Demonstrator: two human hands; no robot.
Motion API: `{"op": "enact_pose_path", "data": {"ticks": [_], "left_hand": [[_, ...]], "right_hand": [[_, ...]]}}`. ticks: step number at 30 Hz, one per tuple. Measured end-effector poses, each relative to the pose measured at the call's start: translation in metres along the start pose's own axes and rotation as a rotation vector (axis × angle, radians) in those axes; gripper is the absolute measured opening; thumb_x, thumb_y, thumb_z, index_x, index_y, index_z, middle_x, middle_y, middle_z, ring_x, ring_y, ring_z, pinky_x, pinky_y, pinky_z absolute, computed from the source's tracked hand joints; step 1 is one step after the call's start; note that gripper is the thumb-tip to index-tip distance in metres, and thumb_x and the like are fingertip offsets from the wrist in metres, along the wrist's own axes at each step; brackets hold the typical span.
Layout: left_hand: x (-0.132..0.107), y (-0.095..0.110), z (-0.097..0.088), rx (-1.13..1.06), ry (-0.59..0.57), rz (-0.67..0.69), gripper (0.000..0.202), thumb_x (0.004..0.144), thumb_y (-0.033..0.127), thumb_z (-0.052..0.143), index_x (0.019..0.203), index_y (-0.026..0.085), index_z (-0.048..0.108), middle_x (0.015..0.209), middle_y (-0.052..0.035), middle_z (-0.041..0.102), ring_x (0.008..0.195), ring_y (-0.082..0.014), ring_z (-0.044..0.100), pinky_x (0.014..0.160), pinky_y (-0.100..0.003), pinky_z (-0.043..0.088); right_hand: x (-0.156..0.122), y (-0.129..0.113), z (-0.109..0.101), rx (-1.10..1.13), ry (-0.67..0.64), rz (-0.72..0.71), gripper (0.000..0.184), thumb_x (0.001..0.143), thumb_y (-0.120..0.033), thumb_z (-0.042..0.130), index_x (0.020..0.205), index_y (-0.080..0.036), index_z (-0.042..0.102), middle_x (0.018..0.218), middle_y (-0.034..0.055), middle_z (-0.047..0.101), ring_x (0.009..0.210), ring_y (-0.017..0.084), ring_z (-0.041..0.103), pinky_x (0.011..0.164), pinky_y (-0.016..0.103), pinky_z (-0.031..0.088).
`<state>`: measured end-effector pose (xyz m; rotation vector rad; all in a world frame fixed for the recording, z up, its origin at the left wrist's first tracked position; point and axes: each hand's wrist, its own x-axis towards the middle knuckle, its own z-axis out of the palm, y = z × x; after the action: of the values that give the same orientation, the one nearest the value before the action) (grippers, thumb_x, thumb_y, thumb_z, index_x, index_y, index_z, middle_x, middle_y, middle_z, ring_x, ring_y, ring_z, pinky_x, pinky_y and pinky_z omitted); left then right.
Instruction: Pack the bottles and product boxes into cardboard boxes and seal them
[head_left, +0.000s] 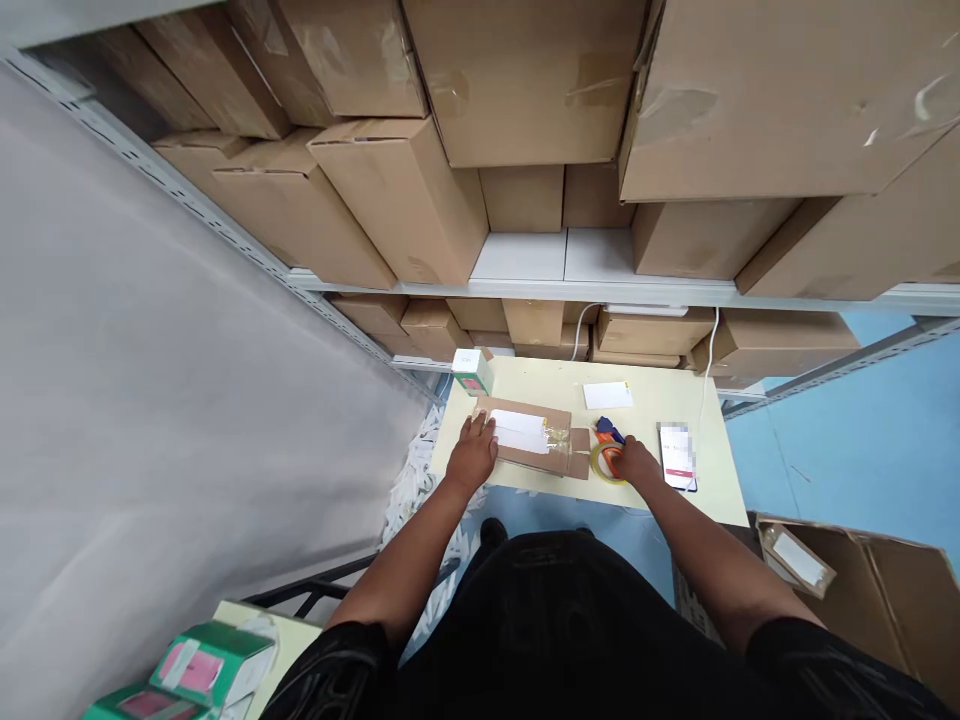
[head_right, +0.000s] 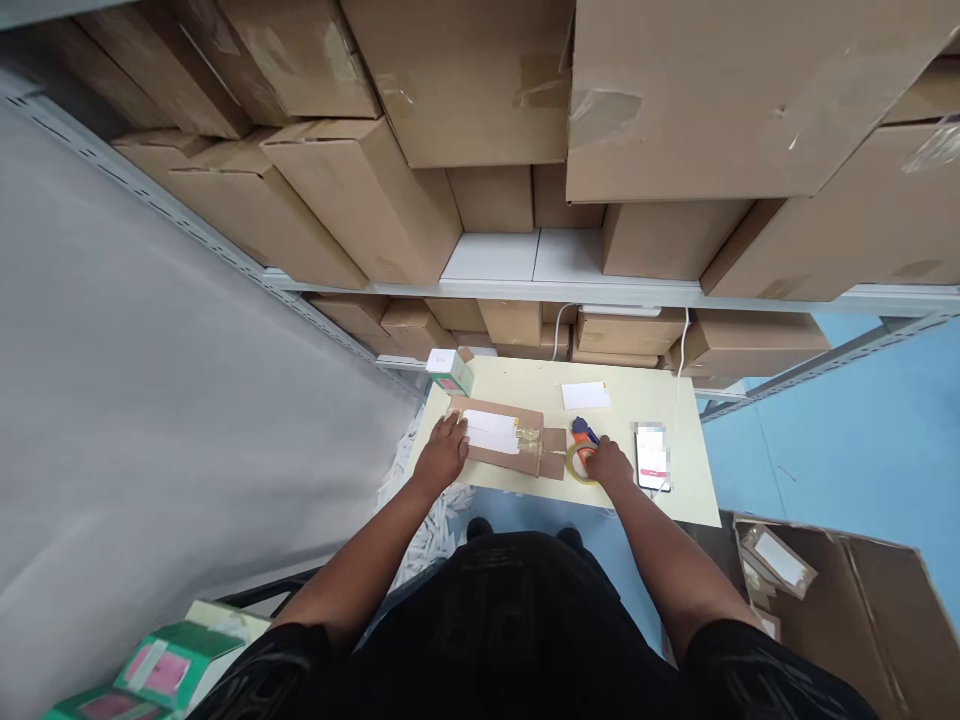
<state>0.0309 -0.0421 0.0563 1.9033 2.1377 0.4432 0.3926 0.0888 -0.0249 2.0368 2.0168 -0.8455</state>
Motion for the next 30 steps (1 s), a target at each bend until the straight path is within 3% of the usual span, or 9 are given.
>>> {"op": "enact_pose_path", "data": {"ticks": [4,7,10,14,17,19,21,25,30], "left_hand": [[0.001,0.015,-0.003,0.064,-0.031,0.026,0.042,0.095,0.016,0.045,0.132,0.016,0.065,0.144,-0.0195,0.056,0.145,-0.0375,0.038,0.119,-0.059,0.030],[0.009,0.016,-0.004,0.005,-0.153,0.132,0.043,0.090,0.009,0.047,0.126,0.020,0.068,0.130,-0.0154,0.063,0.127,-0.0324,0.054,0.111,-0.050,0.042],[0.019,0.009,-0.006,-0.155,-0.137,0.091,0.040,0.087,0.013,0.052,0.121,0.020,0.071,0.127,-0.0116,0.065,0.116,-0.0278,0.060,0.106,-0.043,0.048],[0.035,-0.007,-0.015,-0.575,-0.163,-0.060,0.030,0.096,0.034,0.049,0.105,0.021,0.074,0.113,-0.0082,0.071,0.103,-0.0228,0.066,0.097,-0.038,0.053],[0.045,-0.019,-0.024,-0.955,-0.294,-0.223,0.056,0.099,0.060,0.038,0.105,0.016,0.072,0.100,-0.0108,0.073,0.087,-0.0203,0.068,0.079,-0.033,0.055],[0.051,-0.024,-0.030,-1.150,-0.368,-0.289,0.069,0.097,0.072,0.034,0.103,0.013,0.070,0.092,-0.0116,0.073,0.079,-0.0183,0.068,0.070,-0.029,0.053],[0.055,-0.027,-0.035,-1.274,-0.403,-0.307,0.069,0.092,0.076,0.041,0.100,0.013,0.067,0.086,-0.0098,0.072,0.074,-0.0168,0.068,0.065,-0.026,0.050],[0.057,-0.029,-0.039,-1.399,-0.433,-0.381,0.046,0.088,0.062,0.064,0.094,0.016,0.063,0.074,-0.0034,0.068,0.063,-0.0137,0.065,0.056,-0.022,0.047],[0.060,-0.033,-0.041,-1.371,-0.389,-0.501,0.028,0.090,0.045,0.067,0.085,0.018,0.061,0.065,0.0001,0.064,0.056,-0.0115,0.061,0.054,-0.021,0.046]], "right_hand": [[0.011,-0.007,-0.003,0.024,-0.057,0.022,0.032,0.087,-0.033,0.059,0.113,-0.014,0.064,0.109,0.0203,0.069,0.095,0.033,0.072,0.073,0.039,0.052],[0.000,-0.005,-0.016,0.073,0.055,0.008,0.034,0.088,-0.033,0.056,0.115,-0.013,0.065,0.101,0.0181,0.072,0.089,0.031,0.071,0.072,0.037,0.050],[-0.028,-0.016,-0.037,0.187,0.232,-0.017,0.045,0.087,-0.033,0.054,0.127,-0.016,0.063,0.094,0.0127,0.073,0.084,0.029,0.070,0.073,0.036,0.051],[-0.073,-0.076,-0.060,0.241,0.447,-0.340,0.063,0.087,-0.031,0.052,0.148,-0.020,0.049,0.123,0.0135,0.067,0.111,0.032,0.063,0.095,0.044,0.051],[-0.099,-0.141,-0.059,0.083,0.487,-0.592,0.069,0.085,-0.025,0.053,0.153,-0.017,0.044,0.126,0.0153,0.062,0.117,0.035,0.055,0.104,0.051,0.046],[-0.109,-0.178,-0.052,-0.040,0.497,-0.626,0.071,0.083,-0.021,0.055,0.153,-0.016,0.043,0.121,0.0161,0.061,0.112,0.035,0.054,0.102,0.053,0.045],[-0.114,-0.203,-0.044,-0.123,0.517,-0.605,0.071,0.083,-0.019,0.056,0.153,-0.015,0.042,0.119,0.0167,0.060,0.109,0.035,0.053,0.100,0.051,0.046],[-0.116,-0.220,-0.038,-0.207,0.526,-0.593,0.073,0.082,-0.018,0.058,0.154,-0.017,0.040,0.118,0.0160,0.059,0.106,0.034,0.053,0.097,0.048,0.046],[-0.113,-0.227,-0.043,-0.265,0.480,-0.633,0.067,0.082,-0.019,0.059,0.147,-0.016,0.046,0.116,0.0155,0.058,0.105,0.034,0.053,0.096,0.046,0.044]]}}
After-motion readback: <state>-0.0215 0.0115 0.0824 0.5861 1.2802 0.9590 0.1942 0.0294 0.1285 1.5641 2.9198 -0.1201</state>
